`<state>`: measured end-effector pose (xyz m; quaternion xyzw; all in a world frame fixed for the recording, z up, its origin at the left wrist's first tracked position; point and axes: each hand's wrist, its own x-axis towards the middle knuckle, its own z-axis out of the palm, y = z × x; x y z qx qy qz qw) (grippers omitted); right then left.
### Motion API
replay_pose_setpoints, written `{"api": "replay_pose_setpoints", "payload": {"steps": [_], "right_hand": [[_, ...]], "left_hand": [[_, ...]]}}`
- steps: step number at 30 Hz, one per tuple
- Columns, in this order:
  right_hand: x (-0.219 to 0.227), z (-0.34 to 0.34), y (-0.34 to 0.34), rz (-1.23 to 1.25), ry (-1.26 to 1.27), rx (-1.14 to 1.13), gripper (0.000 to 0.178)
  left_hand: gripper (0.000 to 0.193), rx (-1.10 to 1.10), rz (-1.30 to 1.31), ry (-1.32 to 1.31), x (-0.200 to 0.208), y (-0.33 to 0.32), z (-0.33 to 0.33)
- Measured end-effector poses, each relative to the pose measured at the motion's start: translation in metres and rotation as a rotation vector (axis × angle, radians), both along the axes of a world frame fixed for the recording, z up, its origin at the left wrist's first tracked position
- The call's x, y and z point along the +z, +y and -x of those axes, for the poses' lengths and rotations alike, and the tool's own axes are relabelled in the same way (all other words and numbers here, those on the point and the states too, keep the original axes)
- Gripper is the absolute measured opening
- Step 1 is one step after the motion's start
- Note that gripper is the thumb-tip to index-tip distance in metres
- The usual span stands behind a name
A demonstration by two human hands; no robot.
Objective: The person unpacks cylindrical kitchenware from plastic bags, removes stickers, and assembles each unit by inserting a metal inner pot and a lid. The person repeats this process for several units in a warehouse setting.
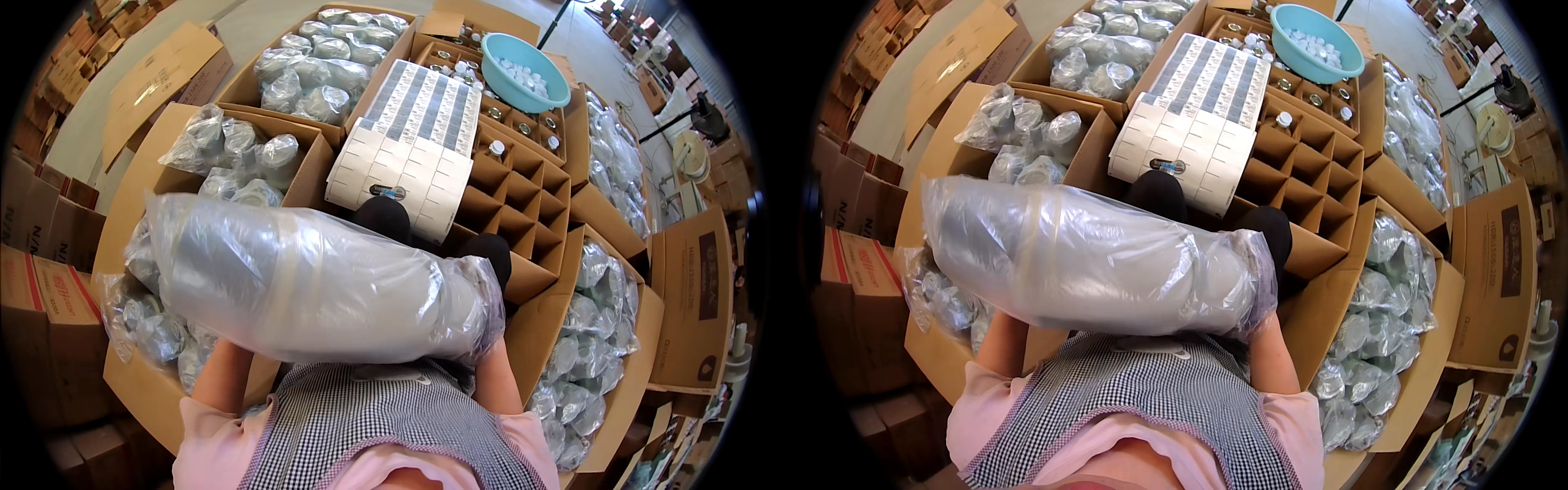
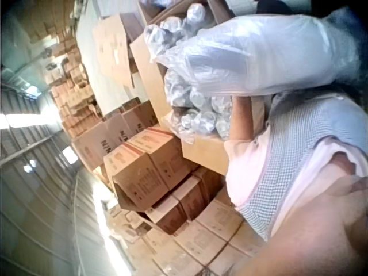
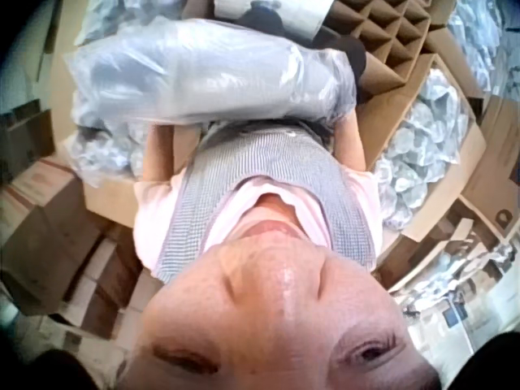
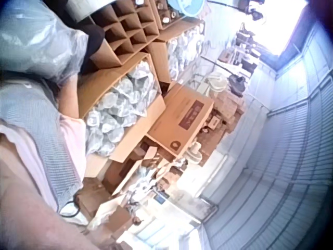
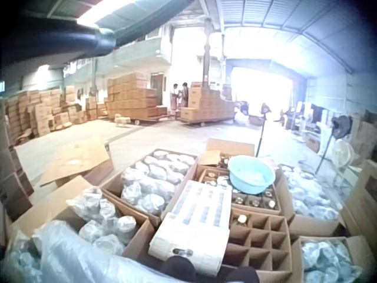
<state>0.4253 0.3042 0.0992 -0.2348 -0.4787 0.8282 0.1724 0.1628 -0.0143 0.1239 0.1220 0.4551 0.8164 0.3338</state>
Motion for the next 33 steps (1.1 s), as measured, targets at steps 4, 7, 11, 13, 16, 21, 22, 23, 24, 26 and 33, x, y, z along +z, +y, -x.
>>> {"api": "replay_pose_setpoints", "payload": {"steps": [4,7,11,13,16,21,22,23,24,26,33], "right_hand": [[-0.021,-0.026,0.035,-1.460,-0.251,0.118,0.038],[0.025,-0.008,0.025,-0.197,-0.221,0.098,0.029],[0.068,-0.014,0.041,-0.833,-0.403,0.134,0.023],[0.103,-0.004,0.040,-1.119,-0.263,0.042,0.021],[0.160,0.006,0.039,-1.234,-0.129,0.113,0.024],[0.235,0.021,0.032,-0.815,0.212,0.096,0.082],[0.245,0.036,0.022,-0.867,0.291,0.113,0.083],[0.254,0.044,0.018,-0.953,0.331,0.139,0.081],[0.263,0.052,0.016,-1.035,0.378,0.163,0.079],[0.274,0.060,0.018,-1.272,0.408,0.253,0.066],[0.275,0.078,0.009,-1.389,0.699,0.133,0.027]], "left_hand": [[0.054,-0.012,0.007,0.013,0.003,0.003,-0.001],[0.054,-0.032,0.036,0.046,0.008,0.008,-0.006],[0.051,-0.052,0.291,0.160,0.038,0.035,-0.013],[0.052,-0.199,0.441,0.422,0.054,0.049,-0.012],[0.039,-0.232,0.325,0.507,0.109,0.085,-0.037],[0.031,-0.394,0.281,0.768,0.140,0.117,-0.045],[0.031,-0.398,0.280,0.926,0.144,0.119,-0.046],[0.030,-0.409,0.269,1.080,0.150,0.122,-0.048],[0.029,-0.419,0.262,1.235,0.156,0.123,-0.050],[0.030,-0.407,0.193,1.366,0.178,0.121,-0.051],[0.083,-0.463,0.038,0.859,0.196,0.121,-0.026]]}}
